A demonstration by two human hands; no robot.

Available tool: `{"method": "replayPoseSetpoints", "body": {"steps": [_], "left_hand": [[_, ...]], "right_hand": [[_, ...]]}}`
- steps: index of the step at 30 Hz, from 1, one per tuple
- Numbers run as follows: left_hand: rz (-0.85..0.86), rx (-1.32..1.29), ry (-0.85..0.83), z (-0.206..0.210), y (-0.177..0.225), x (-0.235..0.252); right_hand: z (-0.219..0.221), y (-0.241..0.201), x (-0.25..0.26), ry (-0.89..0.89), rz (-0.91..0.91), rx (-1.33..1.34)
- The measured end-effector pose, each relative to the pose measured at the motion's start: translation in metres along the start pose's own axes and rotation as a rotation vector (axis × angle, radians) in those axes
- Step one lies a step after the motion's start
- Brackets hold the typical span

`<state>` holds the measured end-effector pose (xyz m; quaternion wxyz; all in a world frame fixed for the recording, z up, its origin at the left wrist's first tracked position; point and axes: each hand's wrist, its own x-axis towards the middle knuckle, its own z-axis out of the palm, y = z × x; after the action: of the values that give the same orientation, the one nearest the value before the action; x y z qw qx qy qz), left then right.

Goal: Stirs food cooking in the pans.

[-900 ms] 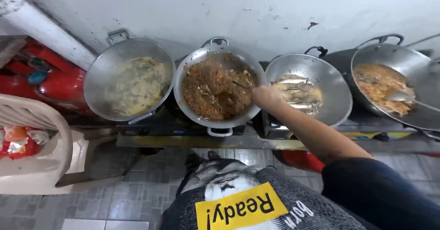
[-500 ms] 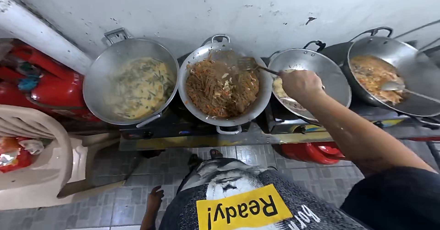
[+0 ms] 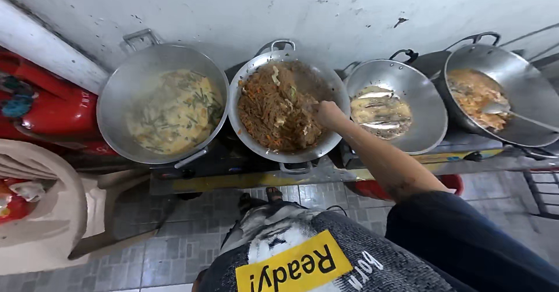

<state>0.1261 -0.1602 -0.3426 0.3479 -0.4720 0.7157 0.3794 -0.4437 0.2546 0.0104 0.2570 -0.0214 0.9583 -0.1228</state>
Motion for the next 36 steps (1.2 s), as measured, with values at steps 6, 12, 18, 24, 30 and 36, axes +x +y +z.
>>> {"method": "replayPoseSetpoints", "body": {"steps": [6, 12, 18, 24, 30, 36], "left_hand": [[0.205, 0.02, -0.085, -0.038, 0.037, 0.034], [0.17, -0.125, -0.05, -0.079, 0.115, 0.035], [0.141, -0.065, -0.088, -0.108, 0.123, 0.034], [0.101, -0.008, -0.126, -0.108, 0.069, 0.06], [0.177, 0.157, -0.148, -0.119, 0.044, 0.074], [0.152, 0.036, -0.133, -0.138, 0.064, 0.078]], "right_hand": [[-0.001, -0.035, -0.081, 0.029, 0.019, -0.409], [-0.017, -0.044, -0.148, 0.091, 0.057, -0.568], [-0.005, -0.043, -0.193, 0.056, 0.054, -0.684], [0.033, -0.047, -0.135, -0.119, 0.126, -0.604], [0.019, -0.046, -0.07, 0.013, 0.216, -0.465], [0.005, -0.071, -0.085, 0.113, 0.303, -0.398]]}}
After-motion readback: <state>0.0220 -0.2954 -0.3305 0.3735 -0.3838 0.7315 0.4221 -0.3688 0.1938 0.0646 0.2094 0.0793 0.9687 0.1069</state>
